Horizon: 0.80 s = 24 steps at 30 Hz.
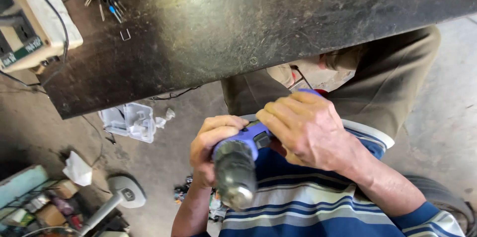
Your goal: Disassembling a cordless power drill to inspect internal components on a repair bench.
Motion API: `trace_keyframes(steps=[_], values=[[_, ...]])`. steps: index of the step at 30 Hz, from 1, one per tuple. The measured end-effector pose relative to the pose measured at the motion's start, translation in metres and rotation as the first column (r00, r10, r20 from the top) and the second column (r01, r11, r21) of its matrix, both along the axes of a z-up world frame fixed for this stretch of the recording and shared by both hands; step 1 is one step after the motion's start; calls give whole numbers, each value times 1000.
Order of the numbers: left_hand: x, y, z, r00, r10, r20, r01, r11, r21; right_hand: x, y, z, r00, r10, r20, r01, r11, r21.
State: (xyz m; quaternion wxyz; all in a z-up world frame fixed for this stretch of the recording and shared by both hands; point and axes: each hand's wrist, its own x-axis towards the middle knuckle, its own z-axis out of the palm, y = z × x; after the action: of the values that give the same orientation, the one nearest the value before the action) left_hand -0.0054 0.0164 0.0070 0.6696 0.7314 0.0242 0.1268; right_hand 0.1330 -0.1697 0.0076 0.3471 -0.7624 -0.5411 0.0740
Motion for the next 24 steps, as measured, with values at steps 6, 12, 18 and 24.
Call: trace_keyframes(steps=[6,12,18,24], values=[[2,5,15,995,-98,-20,100,970,222,-2,4,1,992,-111,58,102,983,151],[-3,-1,9,996,-92,-19,93,969,230,-9,-1,-10,993,-71,96,58,988,141],[-1,-3,14,992,-120,-34,124,964,237,-7,-3,-9,995,-53,83,41,989,141],[4,0,15,984,-151,-98,163,977,137,-9,-5,-10,997,-48,61,40,990,134]])
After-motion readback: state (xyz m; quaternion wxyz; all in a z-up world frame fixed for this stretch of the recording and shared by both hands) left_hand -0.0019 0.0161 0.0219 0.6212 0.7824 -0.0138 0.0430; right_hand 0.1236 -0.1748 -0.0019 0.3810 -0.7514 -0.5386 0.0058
